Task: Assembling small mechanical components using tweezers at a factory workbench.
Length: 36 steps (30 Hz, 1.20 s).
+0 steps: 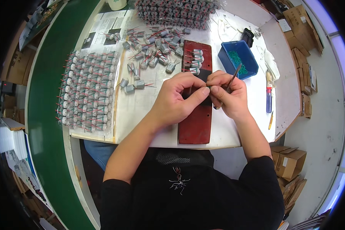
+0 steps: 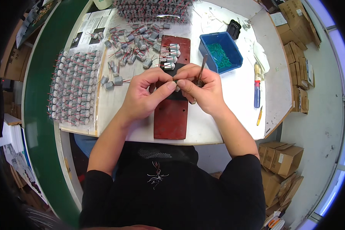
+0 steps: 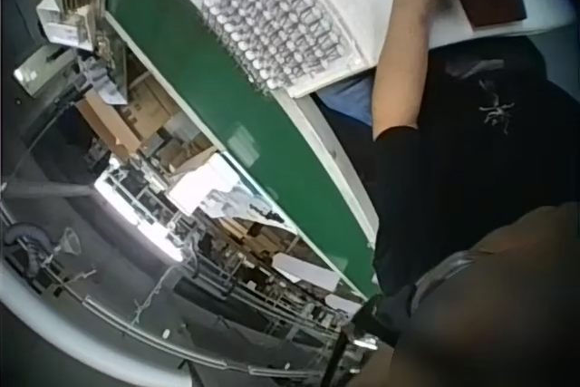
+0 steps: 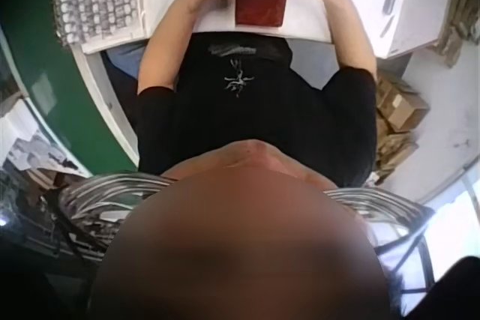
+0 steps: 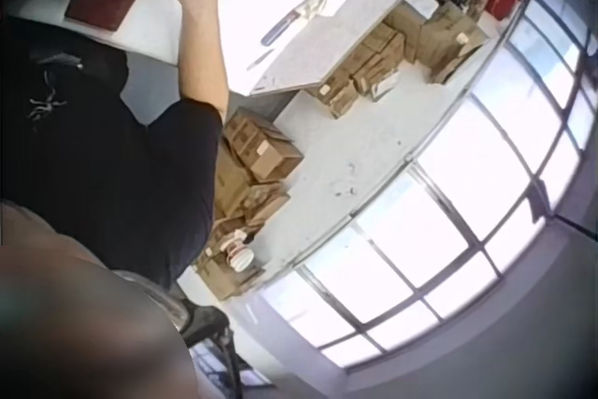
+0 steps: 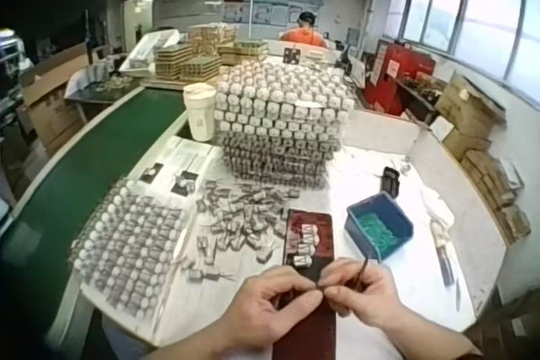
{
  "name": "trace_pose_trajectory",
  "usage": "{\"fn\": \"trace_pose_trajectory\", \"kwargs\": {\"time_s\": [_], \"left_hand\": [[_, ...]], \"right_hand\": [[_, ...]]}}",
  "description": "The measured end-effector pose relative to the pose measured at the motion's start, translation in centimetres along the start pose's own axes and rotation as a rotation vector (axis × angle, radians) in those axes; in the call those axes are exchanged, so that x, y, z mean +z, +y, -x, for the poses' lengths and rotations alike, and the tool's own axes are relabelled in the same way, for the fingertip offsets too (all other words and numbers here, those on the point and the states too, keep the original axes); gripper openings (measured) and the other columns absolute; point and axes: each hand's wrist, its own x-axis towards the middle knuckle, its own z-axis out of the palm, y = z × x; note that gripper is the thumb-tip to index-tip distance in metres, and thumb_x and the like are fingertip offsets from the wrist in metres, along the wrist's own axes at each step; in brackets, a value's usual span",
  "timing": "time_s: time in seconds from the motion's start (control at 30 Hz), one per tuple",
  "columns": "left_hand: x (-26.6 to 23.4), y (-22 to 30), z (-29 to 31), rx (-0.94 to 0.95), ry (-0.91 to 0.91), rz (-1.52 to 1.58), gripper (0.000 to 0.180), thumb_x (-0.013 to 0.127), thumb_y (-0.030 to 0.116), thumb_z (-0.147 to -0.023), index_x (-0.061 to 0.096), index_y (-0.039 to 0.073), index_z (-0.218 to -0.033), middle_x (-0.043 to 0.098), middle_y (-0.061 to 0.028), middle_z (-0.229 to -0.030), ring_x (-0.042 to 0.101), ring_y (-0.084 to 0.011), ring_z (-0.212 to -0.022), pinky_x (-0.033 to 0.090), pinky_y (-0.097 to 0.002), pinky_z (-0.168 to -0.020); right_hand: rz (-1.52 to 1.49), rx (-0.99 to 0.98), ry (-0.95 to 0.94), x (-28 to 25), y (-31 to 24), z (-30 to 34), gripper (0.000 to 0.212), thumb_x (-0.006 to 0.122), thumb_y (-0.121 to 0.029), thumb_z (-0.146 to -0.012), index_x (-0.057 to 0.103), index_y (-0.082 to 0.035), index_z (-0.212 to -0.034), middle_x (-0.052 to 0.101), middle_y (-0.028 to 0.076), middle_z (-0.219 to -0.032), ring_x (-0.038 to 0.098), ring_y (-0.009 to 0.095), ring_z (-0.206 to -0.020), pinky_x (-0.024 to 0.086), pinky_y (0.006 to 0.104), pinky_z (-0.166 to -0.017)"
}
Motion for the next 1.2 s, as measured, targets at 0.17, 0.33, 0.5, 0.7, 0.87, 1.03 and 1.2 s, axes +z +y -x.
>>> {"fn": "trace_pose_trajectory", "kwargs": {"time_s": [0.17, 0.33, 0.5, 0.7, 0.87, 1.03, 1.2], "left_hand": [[-0.2, -0.4, -0.2, 0.072, -0.049, -0.084, 0.010, 0.077, 0.013, -0.086, 0.074, 0.004, -0.090, 0.063, -0.0077, -0.082, 0.058, -0.0229, -0.077, 0.046, -0.0323, -0.069], [0.1, -0.7, -0.1, 0.327, 0.087, -0.397, 0.010, 0.079, 0.014, -0.084, 0.074, 0.007, -0.089, 0.064, -0.0060, -0.085, 0.060, -0.0249, -0.081, 0.048, -0.0354, -0.071], [0.4, -1.2, -0.3, 0.459, 0.177, -0.680, 0.013, 0.081, 0.016, -0.080, 0.075, 0.011, -0.090, 0.068, -0.0053, -0.091, 0.062, -0.0252, -0.088, 0.049, -0.0391, -0.075], [-0.9, -1.2, -0.1, 0.386, -0.004, -0.736, 0.013, 0.081, 0.016, -0.080, 0.076, 0.012, -0.092, 0.072, -0.0030, -0.095, 0.063, -0.0232, -0.091, 0.048, -0.0384, -0.080], [-1.4, -1.4, -0.1, 0.371, -0.094, -0.749, 0.011, 0.080, 0.015, -0.081, 0.077, 0.013, -0.091, 0.073, 0.0004, -0.094, 0.063, -0.0226, -0.091, 0.047, -0.0378, -0.081], [-1.4, -1.3, -0.1, 0.340, -0.100, -0.715, 0.011, 0.082, 0.014, -0.080, 0.078, 0.013, -0.089, 0.074, -0.0009, -0.094, 0.065, -0.0233, -0.089, 0.048, -0.0374, -0.080], [-1.4, -1.9, -0.1, 0.334, -0.107, -0.635, 0.010, 0.081, 0.014, -0.080, 0.076, 0.011, -0.089, 0.074, -0.0012, -0.092, 0.065, -0.0236, -0.088, 0.049, -0.0383, -0.081]], "right_hand": [[0.026, -0.120, 0.004, 0.2, 0.3, 0.1, 0.010, 0.072, -0.001, -0.095, 0.067, 0.005, -0.102, 0.064, 0.009, -0.108, 0.056, 0.009, -0.062, 0.042, 0.0216, -0.050], [0.074, -0.082, 0.010, 0.5, -0.1, 0.1, 0.010, 0.071, -0.003, -0.096, 0.067, 0.003, -0.103, 0.064, 0.007, -0.106, 0.057, 0.007, -0.064, 0.041, 0.0201, -0.051], [0.125, 0.086, 0.086, 0.6, -0.6, -0.1, 0.008, 0.067, -0.005, -0.098, 0.065, 0.001, -0.103, 0.064, 0.007, -0.100, 0.053, 0.006, -0.061, 0.039, 0.0196, -0.049], [0.280, 0.297, 0.131, -0.8, -1.5, -0.6, 0.009, 0.069, -0.006, -0.098, 0.065, 0.000, -0.102, 0.065, 0.003, -0.094, 0.051, 0.004, -0.059, 0.038, 0.0191, -0.048], [0.440, 0.343, 0.013, -1.0, -1.5, -0.7, 0.009, 0.072, -0.007, -0.096, 0.068, 0.000, -0.099, 0.067, 0.001, -0.089, 0.052, 0.003, -0.061, 0.037, 0.0185, -0.049], [0.532, 0.334, -0.015, -0.8, -1.3, -0.8, 0.007, 0.072, -0.006, -0.095, 0.069, 0.000, -0.098, 0.067, -0.001, -0.085, 0.053, 0.003, -0.063, 0.039, 0.0189, -0.051], [0.578, 0.336, 0.019, -0.6, -1.2, -0.8, 0.008, 0.073, -0.006, -0.094, 0.070, -0.001, -0.099, 0.066, -0.003, -0.083, 0.054, 0.003, -0.065, 0.043, 0.0194, -0.055]]}}
